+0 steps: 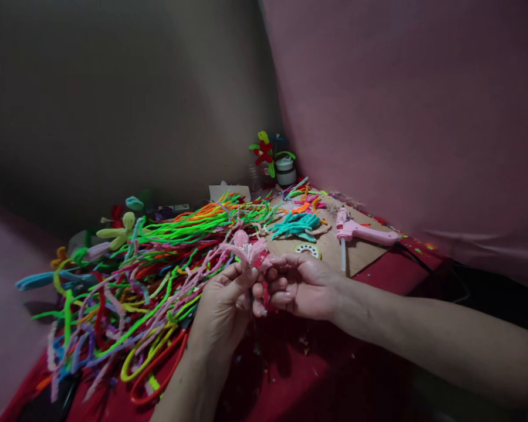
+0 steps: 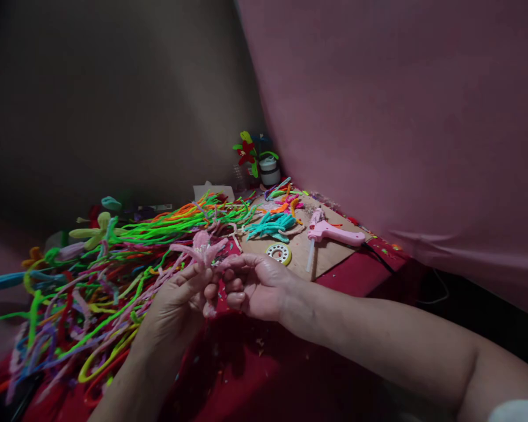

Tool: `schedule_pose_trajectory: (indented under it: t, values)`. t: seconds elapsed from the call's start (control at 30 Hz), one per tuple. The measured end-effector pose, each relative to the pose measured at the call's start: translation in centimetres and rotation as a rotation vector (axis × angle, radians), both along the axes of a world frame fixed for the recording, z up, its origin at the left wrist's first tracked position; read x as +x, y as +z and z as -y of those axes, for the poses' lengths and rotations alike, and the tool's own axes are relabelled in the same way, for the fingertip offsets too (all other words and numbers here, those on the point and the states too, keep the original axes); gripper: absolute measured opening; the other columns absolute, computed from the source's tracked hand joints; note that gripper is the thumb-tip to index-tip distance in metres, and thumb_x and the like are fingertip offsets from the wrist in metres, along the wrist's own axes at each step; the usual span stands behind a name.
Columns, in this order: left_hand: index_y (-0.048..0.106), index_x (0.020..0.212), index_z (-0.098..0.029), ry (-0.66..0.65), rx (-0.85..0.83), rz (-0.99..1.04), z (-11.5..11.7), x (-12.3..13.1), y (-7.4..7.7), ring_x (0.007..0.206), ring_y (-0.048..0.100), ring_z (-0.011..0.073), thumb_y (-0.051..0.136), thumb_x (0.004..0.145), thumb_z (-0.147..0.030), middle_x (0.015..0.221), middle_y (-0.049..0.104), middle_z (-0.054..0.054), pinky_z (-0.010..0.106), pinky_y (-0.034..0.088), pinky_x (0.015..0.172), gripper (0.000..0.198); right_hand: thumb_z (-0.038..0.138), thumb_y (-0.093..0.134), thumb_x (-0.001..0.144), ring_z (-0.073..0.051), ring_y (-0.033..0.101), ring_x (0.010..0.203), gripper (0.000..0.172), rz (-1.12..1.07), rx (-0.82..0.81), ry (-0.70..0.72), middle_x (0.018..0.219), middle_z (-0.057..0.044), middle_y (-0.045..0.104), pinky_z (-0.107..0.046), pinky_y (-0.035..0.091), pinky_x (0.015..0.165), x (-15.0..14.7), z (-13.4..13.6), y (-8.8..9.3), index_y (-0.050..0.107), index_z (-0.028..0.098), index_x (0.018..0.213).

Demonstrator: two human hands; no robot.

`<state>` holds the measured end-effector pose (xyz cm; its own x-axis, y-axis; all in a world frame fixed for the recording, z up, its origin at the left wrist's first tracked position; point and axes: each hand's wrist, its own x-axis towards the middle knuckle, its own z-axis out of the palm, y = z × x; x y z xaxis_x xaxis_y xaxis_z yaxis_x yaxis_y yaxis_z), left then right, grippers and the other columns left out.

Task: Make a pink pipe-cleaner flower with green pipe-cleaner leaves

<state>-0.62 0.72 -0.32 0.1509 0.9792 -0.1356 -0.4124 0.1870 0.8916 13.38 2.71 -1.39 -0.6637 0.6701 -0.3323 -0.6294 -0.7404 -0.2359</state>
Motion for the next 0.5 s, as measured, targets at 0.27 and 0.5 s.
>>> schedule_pose_trajectory:
  t: [0.27, 0.5]
  values:
    - [0.058, 0.07, -0.012, -0.005, 0.009, -0.015, 0.0, -0.4, -0.3, 0.037, 0.048, 0.0055, 0.075, 0.06, -0.016, 0.053, 0.057, -0.003, 0.015, 0.043, 0.032, 0.02, 0.012, 0.056, 0.071, -0.005, 0.042, 0.042, 0.007, 0.187, 0.201, -0.055, 0.056, 0.0, 0.053, -0.018, 0.031, 0.042, 1.4, 1.3, -0.3, 0.06, 0.01, 0.077]
    - [0.057, 0.07, -0.013, 0.011, -0.031, -0.01, 0.0, -0.3, 0.0, 0.035, 0.048, 0.0061, 0.075, 0.059, -0.015, 0.052, 0.055, -0.004, 0.016, 0.042, 0.03, 0.022, 0.026, 0.053, 0.077, -0.02, 0.055, 0.083, 0.018, 1.464, 1.199, -0.716, 0.089, -0.008, 0.061, -0.033, 0.042, 0.072, 9.4, 1.3, -1.5, 0.062, 0.018, 0.09]
